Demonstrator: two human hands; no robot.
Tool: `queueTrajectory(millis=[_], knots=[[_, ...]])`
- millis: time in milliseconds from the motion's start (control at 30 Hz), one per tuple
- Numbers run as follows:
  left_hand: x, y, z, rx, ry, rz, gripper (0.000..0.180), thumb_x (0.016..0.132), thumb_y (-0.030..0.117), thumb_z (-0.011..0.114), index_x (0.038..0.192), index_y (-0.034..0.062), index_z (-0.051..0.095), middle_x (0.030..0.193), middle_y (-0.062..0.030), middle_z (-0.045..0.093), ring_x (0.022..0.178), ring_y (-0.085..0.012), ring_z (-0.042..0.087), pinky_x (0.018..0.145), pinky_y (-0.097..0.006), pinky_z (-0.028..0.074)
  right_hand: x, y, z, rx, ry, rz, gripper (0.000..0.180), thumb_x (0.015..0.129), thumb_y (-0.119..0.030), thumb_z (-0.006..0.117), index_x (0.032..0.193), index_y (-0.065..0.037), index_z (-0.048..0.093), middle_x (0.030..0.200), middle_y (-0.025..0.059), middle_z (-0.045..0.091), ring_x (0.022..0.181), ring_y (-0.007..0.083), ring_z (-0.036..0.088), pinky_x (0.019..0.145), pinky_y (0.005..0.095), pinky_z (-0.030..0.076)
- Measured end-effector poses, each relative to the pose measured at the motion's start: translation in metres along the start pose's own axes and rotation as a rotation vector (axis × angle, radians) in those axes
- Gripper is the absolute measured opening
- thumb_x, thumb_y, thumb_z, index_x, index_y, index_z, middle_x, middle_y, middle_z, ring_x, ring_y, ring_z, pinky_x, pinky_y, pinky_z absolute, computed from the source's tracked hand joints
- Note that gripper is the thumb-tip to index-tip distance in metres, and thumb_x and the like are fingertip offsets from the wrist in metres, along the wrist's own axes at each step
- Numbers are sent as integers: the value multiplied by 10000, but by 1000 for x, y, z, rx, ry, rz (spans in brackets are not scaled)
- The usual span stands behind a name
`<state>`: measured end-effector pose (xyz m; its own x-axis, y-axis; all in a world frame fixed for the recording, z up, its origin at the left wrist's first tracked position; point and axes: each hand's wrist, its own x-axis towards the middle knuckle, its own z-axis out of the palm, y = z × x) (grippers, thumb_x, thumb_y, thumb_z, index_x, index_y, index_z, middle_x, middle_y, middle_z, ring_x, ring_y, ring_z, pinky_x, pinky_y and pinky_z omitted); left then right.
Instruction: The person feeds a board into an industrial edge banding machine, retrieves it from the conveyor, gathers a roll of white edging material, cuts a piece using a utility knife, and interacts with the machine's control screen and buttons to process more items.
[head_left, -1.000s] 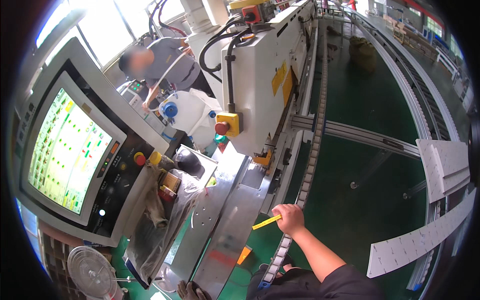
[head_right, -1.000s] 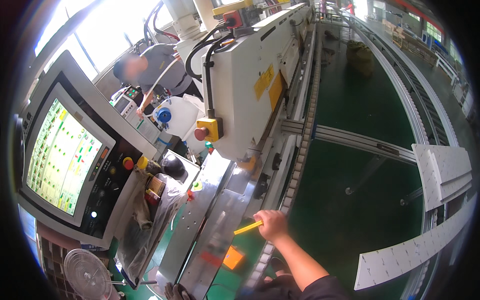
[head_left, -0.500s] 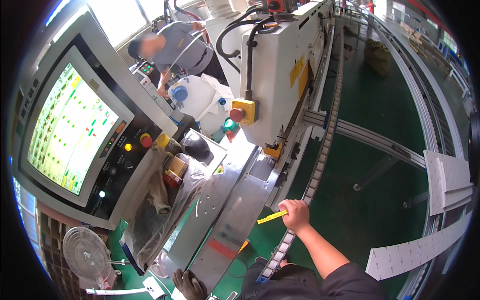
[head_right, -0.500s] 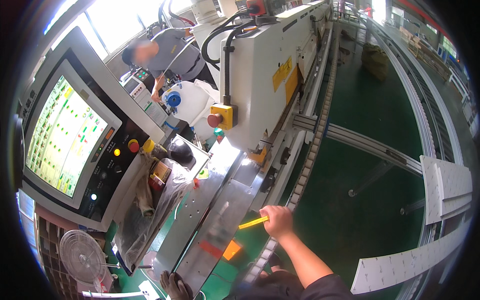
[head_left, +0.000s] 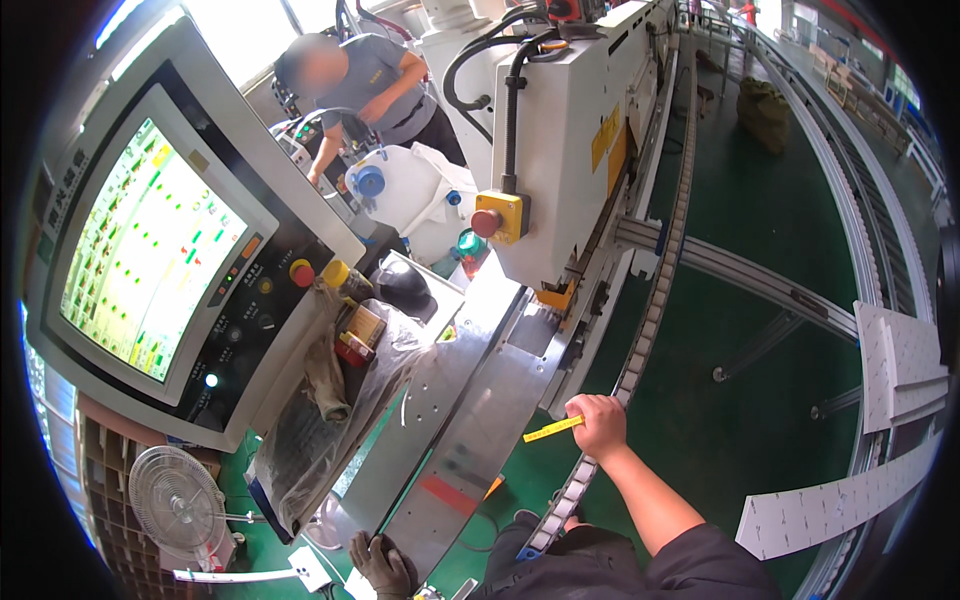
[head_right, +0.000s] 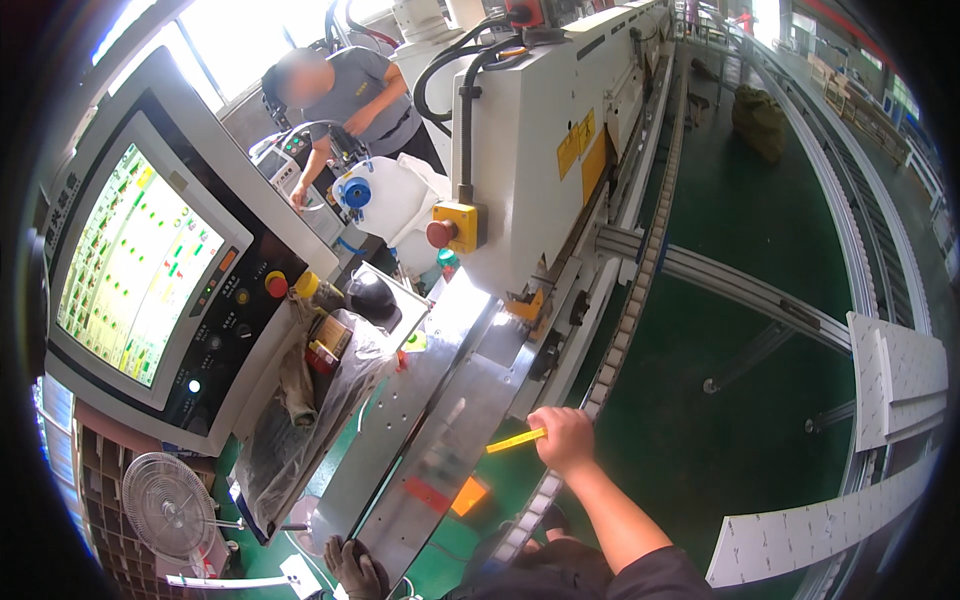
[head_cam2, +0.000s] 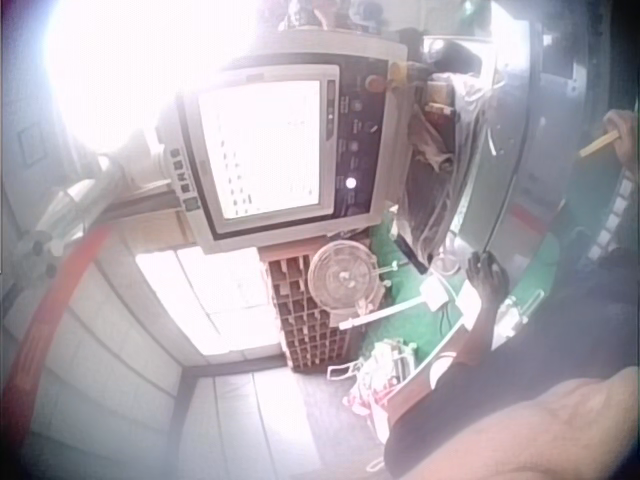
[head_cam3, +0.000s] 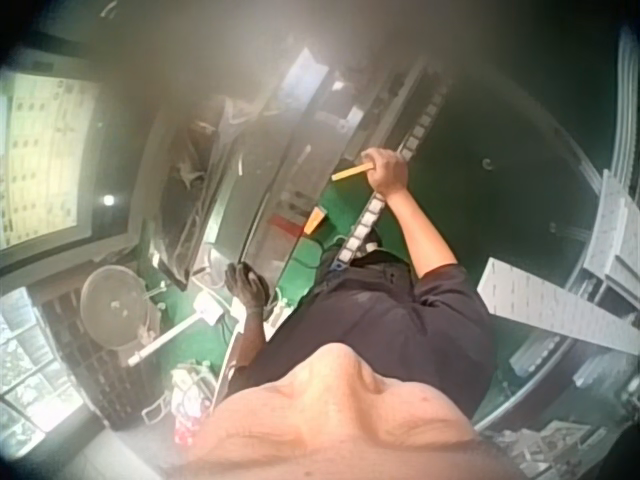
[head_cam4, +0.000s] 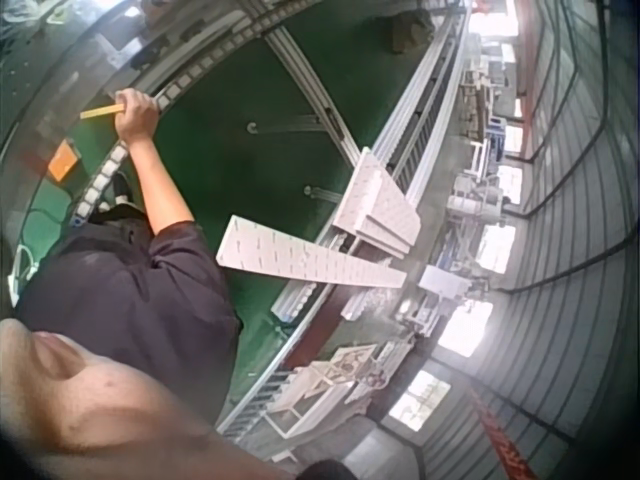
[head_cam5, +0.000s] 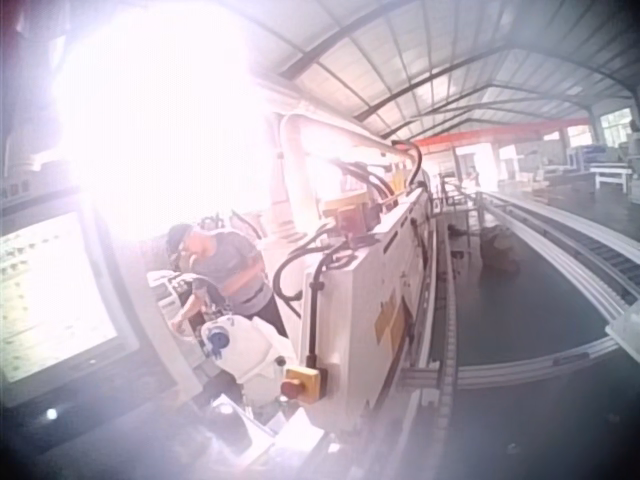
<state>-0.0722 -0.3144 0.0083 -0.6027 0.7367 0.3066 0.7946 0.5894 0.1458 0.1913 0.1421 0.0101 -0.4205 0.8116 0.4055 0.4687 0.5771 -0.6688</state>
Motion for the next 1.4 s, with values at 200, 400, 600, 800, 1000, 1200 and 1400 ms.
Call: queueTrajectory(millis=[200, 400, 600, 800, 1000, 1200, 1400], knots=[[2, 6, -2, -14, 8, 0, 538, 1044, 477, 475, 1342, 47, 598, 1425, -278, 545, 1352, -510, 434, 1128, -643, 291, 0, 0, -1, 5, 10, 2, 95, 907, -170, 627, 831, -115, 643, 759, 64, 677, 767, 318, 663, 684, 449, 462], [7, 13, -5, -7, -94, -158, 395, 830, 242, 601, 1172, 44, 617, 1481, -244, 460, 1415, -470, 356, 1203, -605, 203, -1, 5, 1, -34, -14, 14, 56, 874, -176, 648, 842, -136, 672, 788, 49, 698, 777, 296, 669, 705, 430, 465], [3, 7, -1, -7, -98, -158, 385, 834, 226, 590, 1167, 36, 617, 1474, -267, 455, 1409, -483, 359, 1200, -605, 211, 1, -1, 1, 24, -11, 27, 11, 834, -116, 646, 825, -113, 640, 758, 84, 669, 783, 331, 664, 704, 458, 472], [7, 3, -4, -16, -103, -151, 402, 829, 228, 607, 1182, 36, 613, 1475, -263, 449, 1402, -485, 368, 1192, -601, 227, -1, 2, 5, -10, 4, 19, 165, 949, -203, 599, 829, -101, 651, 793, 102, 688, 798, 359, 663, 737, 468, 481], [7, 3, -2, -31, -68, -166, 379, 810, 234, 631, 1155, 78, 636, 1464, -237, 481, 1391, -467, 389, 1188, -603, 224, -2, 2, 5, -22, -12, 4, 168, 953, -213, 601, 831, -110, 652, 782, 94, 682, 797, 352, 661, 728, 465, 469], [5, 8, -2, -12, -100, -177, 409, 830, 238, 608, 1189, 45, 625, 1481, -266, 451, 1417, -481, 352, 1203, -598, 207, -2, 1, 1, 8, -17, 19, 72, 889, -144, 619, 828, -116, 644, 775, 78, 678, 798, 331, 660, 730, 455, 466], [5, 7, -2, -18, -93, -177, 382, 835, 236, 603, 1169, 53, 637, 1479, -257, 459, 1415, -484, 351, 1201, -605, 206, -1, -1, -1, 12, 9, 0, 65, 885, -140, 625, 826, -118, 640, 747, 74, 668, 773, 325, 658, 709, 452, 459]])
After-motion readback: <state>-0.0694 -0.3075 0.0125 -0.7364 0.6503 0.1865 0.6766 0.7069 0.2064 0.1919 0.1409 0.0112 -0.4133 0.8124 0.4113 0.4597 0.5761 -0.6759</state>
